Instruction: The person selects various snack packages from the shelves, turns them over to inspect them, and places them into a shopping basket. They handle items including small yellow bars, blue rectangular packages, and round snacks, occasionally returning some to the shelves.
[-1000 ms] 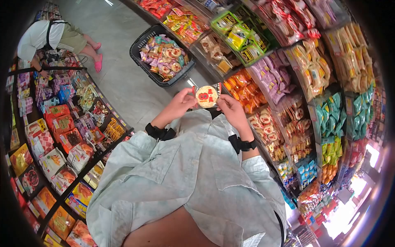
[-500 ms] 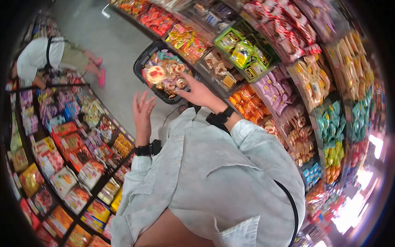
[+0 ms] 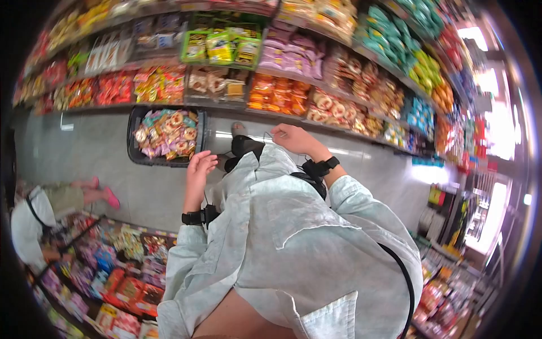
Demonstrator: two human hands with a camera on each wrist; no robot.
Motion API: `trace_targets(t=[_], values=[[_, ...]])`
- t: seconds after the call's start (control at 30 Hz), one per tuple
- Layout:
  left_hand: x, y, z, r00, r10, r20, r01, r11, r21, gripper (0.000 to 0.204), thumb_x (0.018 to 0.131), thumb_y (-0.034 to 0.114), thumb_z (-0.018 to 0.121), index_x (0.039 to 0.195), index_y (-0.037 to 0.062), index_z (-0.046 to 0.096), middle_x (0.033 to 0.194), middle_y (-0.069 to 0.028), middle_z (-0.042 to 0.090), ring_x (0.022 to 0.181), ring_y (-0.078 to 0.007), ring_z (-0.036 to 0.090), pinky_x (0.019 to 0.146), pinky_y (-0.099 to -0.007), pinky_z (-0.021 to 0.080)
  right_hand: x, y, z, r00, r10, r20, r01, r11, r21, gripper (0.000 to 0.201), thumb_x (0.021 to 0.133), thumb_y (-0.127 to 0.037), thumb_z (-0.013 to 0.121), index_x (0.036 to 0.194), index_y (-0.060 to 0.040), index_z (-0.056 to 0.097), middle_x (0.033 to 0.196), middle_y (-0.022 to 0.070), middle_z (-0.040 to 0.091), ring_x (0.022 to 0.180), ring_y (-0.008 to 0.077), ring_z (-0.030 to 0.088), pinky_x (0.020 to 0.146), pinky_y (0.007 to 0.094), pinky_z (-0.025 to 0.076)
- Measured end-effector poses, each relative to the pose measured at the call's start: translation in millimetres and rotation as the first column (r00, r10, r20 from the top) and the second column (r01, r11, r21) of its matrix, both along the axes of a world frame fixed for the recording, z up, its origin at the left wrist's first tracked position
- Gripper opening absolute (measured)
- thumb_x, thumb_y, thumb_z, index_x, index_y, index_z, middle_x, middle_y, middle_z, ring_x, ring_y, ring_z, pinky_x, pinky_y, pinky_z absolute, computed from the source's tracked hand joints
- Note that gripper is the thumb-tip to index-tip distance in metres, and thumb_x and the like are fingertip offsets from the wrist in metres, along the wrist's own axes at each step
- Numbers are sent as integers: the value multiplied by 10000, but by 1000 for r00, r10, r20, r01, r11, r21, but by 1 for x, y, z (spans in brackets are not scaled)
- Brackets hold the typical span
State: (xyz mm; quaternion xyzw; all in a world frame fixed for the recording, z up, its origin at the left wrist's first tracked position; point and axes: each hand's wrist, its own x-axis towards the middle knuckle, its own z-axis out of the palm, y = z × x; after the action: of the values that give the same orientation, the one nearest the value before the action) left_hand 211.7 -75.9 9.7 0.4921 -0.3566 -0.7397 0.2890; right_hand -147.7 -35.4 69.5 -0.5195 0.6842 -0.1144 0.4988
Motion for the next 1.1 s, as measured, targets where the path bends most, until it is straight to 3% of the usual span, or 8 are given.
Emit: trace_targets(t=[0.13, 0.3, 0.43, 0.67, 0.77, 0.8, 0.9, 1.1], values=[[-33, 6, 2, 982, -182, 40, 183, 983, -20, 302, 1040, 175, 593, 1296, 15, 608, 1168, -95, 726, 1035, -149, 674, 904, -291, 525, -20, 59, 5, 976, -217, 36, 216, 976, 16, 351, 1015, -212, 640, 1318, -35, 640, 1139, 97, 747, 1089, 204, 703, 976, 342, 539], [-59, 22, -4, 874, -459, 159, 478, 872, -108, 315, 991, 157, 671, 1271, 21, 619, 1103, -79, 732, 999, -156, 678, 891, -298, 528, -39, 113, -8, 985, -174, 20, 173, 984, 39, 371, 1007, -263, 656, 1325, -73, 646, 1167, 96, 750, 1095, 212, 710, 980, 341, 543], [-77, 53, -30, 660, -665, 351, 734, 671, -109, 332, 950, 166, 730, 1235, 20, 645, 1048, -85, 733, 962, -169, 693, 879, -319, 548, -69, 153, -14, 982, -189, 16, 188, 982, 34, 389, 998, -290, 668, 1324, -79, 650, 1179, 99, 751, 1080, 217, 717, 963, 344, 552], [-127, 156, -100, 264, -702, 661, 875, 463, 143, 293, 953, 280, 737, 1099, 33, 679, 1022, -162, 750, 948, -307, 720, 873, -396, 561, -191, 267, -103, 906, -385, 178, 396, 917, -33, 416, 957, -335, 697, 1277, -70, 682, 1141, 142, 762, 1065, 290, 727, 929, 387, 564], [-146, 205, -125, 428, -632, 646, 828, 561, 0, 267, 959, 276, 725, 1030, 26, 666, 965, -172, 745, 904, -299, 723, 835, -395, 556, -235, 338, -119, 898, -434, 69, 434, 901, 26, 418, 935, -347, 711, 1247, -69, 701, 1133, 164, 764, 1059, 314, 728, 928, 400, 561], [-170, 212, -99, 431, -586, 686, 816, 578, -18, 261, 969, 270, 710, 978, 16, 651, 921, -178, 738, 870, -295, 721, 805, -395, 548, -250, 354, -117, 903, -429, -18, 429, 903, 23, 411, 932, -340, 712, 1241, -69, 703, 1126, 167, 764, 1053, 311, 730, 927, 399, 561], [-209, 213, -108, 364, -609, 705, 861, 509, -5, 247, 976, 259, 704, 982, 16, 656, 849, -134, 715, 813, -248, 692, 770, -375, 537, -276, 408, -115, 870, -493, 28, 492, 870, 29, 374, 954, -233, 678, 1274, -40, 671, 1071, 130, 759, 1001, 230, 720, 909, 366, 558], [-311, 193, -85, 284, -697, 658, 927, 376, -3, 262, 996, 278, 688, 1011, 16, 674, 799, -64, 660, 756, -155, 613, 726, -337, 511, -276, 506, -141, 704, -669, 241, 654, 742, 149, 382, 961, -244, 682, 1268, -17, 670, 1081, 111, 752, 1018, 224, 701, 927, 355, 541]])
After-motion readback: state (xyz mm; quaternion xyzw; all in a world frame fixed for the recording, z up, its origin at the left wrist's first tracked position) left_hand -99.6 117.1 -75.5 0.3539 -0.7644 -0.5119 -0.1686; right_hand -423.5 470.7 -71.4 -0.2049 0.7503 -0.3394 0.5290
